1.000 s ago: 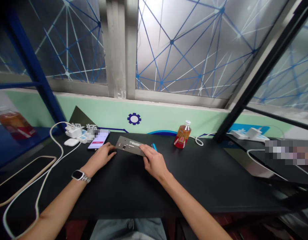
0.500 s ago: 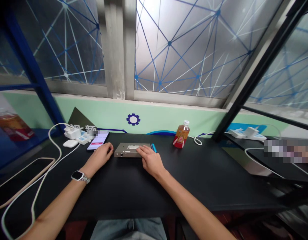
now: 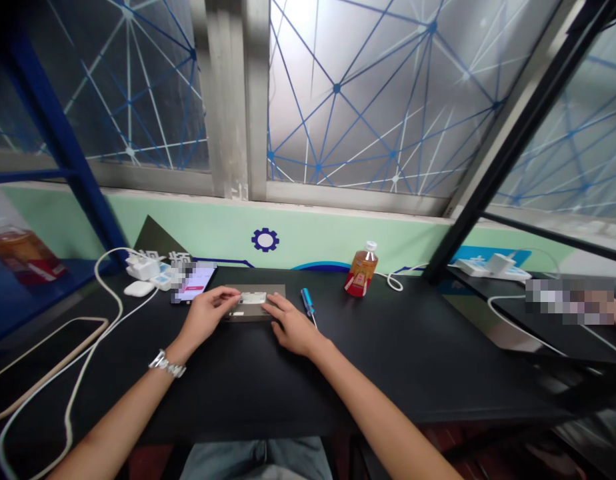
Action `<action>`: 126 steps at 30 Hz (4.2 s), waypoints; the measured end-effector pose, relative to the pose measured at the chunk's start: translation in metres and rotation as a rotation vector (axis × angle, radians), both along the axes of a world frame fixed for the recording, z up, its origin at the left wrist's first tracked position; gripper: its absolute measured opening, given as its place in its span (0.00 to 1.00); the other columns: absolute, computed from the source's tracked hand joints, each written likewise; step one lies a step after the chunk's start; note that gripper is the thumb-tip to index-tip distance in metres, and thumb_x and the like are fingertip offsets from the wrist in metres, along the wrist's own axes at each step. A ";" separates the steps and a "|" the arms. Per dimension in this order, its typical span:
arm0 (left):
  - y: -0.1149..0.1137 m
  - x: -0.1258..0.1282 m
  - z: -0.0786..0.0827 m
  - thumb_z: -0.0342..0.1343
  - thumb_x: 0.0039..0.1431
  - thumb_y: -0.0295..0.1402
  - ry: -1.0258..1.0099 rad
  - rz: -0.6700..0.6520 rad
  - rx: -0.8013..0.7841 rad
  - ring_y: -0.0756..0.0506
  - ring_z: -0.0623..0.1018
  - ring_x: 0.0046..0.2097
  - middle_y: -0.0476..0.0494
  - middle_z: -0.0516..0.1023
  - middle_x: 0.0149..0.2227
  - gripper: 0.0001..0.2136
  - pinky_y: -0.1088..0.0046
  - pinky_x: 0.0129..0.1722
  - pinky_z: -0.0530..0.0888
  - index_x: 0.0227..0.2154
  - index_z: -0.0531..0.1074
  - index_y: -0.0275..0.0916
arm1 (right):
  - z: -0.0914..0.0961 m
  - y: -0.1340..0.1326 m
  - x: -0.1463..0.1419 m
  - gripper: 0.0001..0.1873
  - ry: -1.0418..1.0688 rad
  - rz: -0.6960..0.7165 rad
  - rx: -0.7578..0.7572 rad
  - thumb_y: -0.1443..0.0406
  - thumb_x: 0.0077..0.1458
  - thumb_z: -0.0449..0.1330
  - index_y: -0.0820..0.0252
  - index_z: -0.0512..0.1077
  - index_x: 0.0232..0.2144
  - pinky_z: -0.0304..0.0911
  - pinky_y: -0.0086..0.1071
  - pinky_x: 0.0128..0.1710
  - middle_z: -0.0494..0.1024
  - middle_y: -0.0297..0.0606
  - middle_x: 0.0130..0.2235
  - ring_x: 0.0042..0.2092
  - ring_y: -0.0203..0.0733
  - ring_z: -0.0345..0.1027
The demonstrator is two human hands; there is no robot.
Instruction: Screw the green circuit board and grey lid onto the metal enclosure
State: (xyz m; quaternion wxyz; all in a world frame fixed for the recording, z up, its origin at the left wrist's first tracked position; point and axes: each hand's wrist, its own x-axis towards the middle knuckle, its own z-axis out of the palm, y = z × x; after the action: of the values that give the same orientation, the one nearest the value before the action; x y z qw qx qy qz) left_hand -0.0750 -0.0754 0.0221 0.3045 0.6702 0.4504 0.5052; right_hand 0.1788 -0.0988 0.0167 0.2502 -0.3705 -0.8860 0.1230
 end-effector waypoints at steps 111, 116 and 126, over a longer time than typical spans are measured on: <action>0.007 0.069 0.003 0.68 0.52 0.40 -0.093 -0.153 0.063 0.46 0.79 0.36 0.44 0.81 0.35 0.14 0.72 0.39 0.76 0.36 0.75 0.37 | 0.074 0.019 -0.019 0.08 0.555 -0.172 -0.097 0.60 0.57 0.63 0.60 0.75 0.32 0.56 0.27 0.26 0.77 0.33 0.28 0.26 0.33 0.61; 0.010 0.072 0.000 0.66 0.54 0.39 -0.176 -0.192 0.018 0.48 0.78 0.31 0.45 0.79 0.29 0.11 0.74 0.34 0.75 0.31 0.75 0.35 | 0.067 0.021 -0.024 0.12 0.606 -0.254 -0.070 0.57 0.56 0.64 0.59 0.71 0.28 0.56 0.27 0.25 0.74 0.32 0.26 0.25 0.33 0.60; 0.004 0.063 0.008 0.54 0.66 0.38 0.035 -0.291 0.112 0.43 0.81 0.40 0.43 0.84 0.37 0.12 0.70 0.42 0.75 0.37 0.80 0.38 | 0.065 0.024 -0.012 0.21 0.631 -0.033 -0.391 0.54 0.57 0.63 0.62 0.78 0.47 0.71 0.33 0.33 0.82 0.40 0.36 0.29 0.39 0.74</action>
State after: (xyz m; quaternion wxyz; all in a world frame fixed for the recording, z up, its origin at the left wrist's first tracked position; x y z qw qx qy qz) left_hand -0.0121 -0.0714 0.0297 0.3287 0.7531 0.3249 0.4682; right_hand 0.1671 -0.0753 0.0813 0.4376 -0.3691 -0.7190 0.3942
